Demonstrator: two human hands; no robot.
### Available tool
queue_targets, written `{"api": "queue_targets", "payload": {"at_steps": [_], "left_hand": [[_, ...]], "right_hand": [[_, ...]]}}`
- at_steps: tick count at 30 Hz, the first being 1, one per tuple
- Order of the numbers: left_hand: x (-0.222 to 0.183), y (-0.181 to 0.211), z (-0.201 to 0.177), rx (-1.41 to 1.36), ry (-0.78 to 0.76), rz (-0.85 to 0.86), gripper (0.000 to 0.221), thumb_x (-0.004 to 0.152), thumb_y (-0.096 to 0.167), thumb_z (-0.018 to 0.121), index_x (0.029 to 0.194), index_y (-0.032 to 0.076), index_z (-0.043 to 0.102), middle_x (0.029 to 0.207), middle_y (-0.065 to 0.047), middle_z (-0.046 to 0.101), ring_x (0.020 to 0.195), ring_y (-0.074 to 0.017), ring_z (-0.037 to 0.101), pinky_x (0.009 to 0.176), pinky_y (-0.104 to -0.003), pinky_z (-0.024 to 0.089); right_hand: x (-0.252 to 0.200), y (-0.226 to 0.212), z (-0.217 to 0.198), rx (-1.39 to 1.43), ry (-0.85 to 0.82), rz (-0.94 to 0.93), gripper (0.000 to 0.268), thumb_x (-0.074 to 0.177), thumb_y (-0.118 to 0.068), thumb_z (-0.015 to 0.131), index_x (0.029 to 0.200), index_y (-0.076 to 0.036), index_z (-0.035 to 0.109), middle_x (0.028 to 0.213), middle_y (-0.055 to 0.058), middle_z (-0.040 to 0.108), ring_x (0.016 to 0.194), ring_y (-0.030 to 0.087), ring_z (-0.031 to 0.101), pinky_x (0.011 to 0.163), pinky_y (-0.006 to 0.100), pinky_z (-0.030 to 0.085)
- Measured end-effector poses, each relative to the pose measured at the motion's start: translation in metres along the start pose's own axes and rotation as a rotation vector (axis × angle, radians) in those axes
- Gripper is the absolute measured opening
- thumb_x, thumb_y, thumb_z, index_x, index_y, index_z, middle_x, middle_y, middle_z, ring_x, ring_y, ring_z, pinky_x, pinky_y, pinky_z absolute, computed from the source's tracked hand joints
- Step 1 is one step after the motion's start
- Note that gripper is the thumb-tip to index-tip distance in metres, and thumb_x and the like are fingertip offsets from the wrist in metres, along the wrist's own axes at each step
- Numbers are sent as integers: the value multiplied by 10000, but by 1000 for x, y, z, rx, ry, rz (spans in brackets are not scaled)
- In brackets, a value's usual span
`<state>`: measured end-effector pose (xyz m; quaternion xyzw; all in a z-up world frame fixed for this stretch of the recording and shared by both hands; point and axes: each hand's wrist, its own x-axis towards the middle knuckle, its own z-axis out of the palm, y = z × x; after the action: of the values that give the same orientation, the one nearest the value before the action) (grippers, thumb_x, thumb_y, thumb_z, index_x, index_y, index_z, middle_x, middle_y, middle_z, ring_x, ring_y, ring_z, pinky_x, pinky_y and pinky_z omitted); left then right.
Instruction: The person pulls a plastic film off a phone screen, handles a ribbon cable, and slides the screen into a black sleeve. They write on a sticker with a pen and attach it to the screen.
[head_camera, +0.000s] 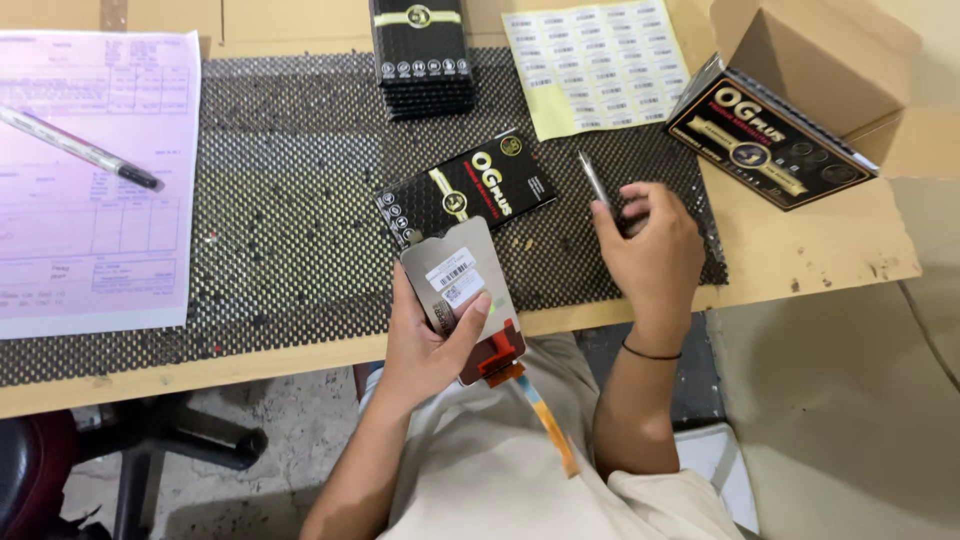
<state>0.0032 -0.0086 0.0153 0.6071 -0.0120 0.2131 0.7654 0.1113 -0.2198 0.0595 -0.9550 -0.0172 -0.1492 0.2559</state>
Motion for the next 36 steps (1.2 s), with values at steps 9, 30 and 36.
{"api": "queue_targets", "payload": {"at_steps": [9,30,36], "left_hand": [[11,19,1,-104,-231,-43,419,802,-35,802,1160,-55,584,899,-147,738,880,-131,614,761,-342,615],[52,8,-6,1403,-290,224,749,822,666,699,1234,48,601,1458,-241,520,1468,-495,368,1189,-675,174],[49,26,-9,1365,-262,265,1219,582,717,860,1482,-7,471,1278,-247,541,1096,-445,529,908,-520,395]], "right_hand": [[-37,-13,21,1019,-397,-439,666,954,-137,662,1532,48,390,997,139,744,756,164,694,673,312,582],[-37,6,37,1477,-103,76,424,940,-64,635,1339,66,575,873,104,707,681,104,663,592,183,530],[-34,21,41,1472,36,92,502,981,-142,682,1425,32,528,723,52,647,560,118,631,514,219,555]]}}
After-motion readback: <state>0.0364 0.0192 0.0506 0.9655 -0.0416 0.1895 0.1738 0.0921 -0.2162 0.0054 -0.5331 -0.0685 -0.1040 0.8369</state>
